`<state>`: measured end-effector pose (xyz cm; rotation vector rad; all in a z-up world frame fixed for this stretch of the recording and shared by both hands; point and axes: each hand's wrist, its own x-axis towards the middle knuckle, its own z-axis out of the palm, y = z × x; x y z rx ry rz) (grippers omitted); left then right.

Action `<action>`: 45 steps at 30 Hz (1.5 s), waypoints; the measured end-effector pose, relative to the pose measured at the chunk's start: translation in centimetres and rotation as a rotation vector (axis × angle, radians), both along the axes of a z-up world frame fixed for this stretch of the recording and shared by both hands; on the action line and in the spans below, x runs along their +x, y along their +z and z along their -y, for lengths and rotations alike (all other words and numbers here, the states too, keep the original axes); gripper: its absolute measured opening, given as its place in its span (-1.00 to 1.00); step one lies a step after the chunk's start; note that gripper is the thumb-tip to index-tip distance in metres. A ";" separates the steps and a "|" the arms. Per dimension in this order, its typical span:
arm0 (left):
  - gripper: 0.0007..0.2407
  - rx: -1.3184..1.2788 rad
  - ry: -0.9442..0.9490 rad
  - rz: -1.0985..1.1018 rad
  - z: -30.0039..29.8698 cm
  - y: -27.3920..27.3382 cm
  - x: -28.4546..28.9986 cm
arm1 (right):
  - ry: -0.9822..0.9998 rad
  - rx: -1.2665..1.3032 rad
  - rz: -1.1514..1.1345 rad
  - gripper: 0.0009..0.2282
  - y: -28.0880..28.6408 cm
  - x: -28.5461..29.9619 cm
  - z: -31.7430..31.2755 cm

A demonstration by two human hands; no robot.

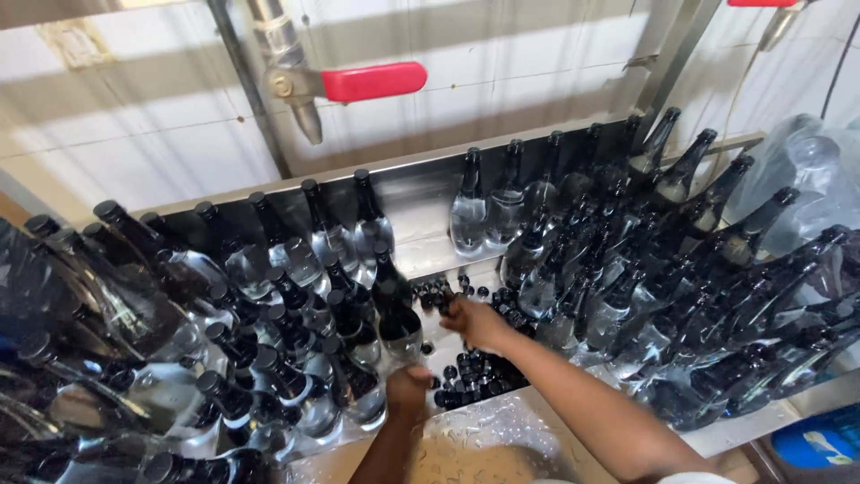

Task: Manually placing caps onto glass bottles and arranging them into a metal storage rack.

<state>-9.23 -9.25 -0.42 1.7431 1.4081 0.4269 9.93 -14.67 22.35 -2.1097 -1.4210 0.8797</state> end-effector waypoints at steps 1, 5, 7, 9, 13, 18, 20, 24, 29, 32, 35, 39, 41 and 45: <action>-0.88 0.100 0.018 0.341 -0.3 0.6 1.2 | -0.017 -0.122 -0.206 -0.71 0.3 -0.3 0.9; -0.90 0.378 -0.067 0.415 2.9 13.3 4.0 | -0.033 -0.202 -0.837 -0.63 0.5 -0.5 3.4; -0.81 0.427 -0.063 0.368 2.5 12.5 5.3 | -0.042 -0.113 -0.760 -0.82 -1.6 0.9 0.4; -0.60 0.474 -0.058 0.314 1.9 10.2 6.0 | -0.052 -0.027 -0.690 -0.85 -3.4 3.4 -3.9; -0.17 0.232 -0.051 0.466 1.4 4.2 5.4 | -0.209 0.365 0.281 -0.86 1.4 10.0 -12.7; -0.17 -0.301 -0.056 0.280 1.5 10.1 2.1 | -0.220 0.707 0.580 -0.84 7.8 19.2 -23.0; -0.33 -0.083 -0.074 0.298 0.7 8.2 1.2 | -0.066 0.496 0.827 -0.80 7.7 22.2 -27.1; -0.18 0.036 -0.049 0.253 2.2 6.3 1.1 | 0.044 0.189 0.862 -0.74 8.2 22.5 -27.5; -0.29 -0.190 -0.047 0.213 4.4 10.1 0.5 | 0.018 0.170 0.761 -0.65 10.8 18.6 -21.5; -0.27 -0.338 0.063 0.275 5.0 8.8 1.1 | -0.001 0.189 0.819 -0.58 10.8 15.1 -17.0; -0.31 -0.425 0.185 0.630 5.3 5.6 1.7 | 0.088 0.306 0.963 -0.60 5.5 12.2 -13.3; -0.45 -0.767 0.101 1.351 2.1 -0.7 -0.3 | 0.069 0.530 0.996 -0.51 3.7 8.7 -3.8; -0.33 -1.160 0.398 0.995 2.9 1.4 -1.0 | -0.057 0.606 0.547 -0.73 6.9 7.2 3.0; -0.03 -1.249 0.374 1.020 9.7 11.1 -2.1 | 0.042 0.684 0.403 -0.76 8.0 5.3 13.8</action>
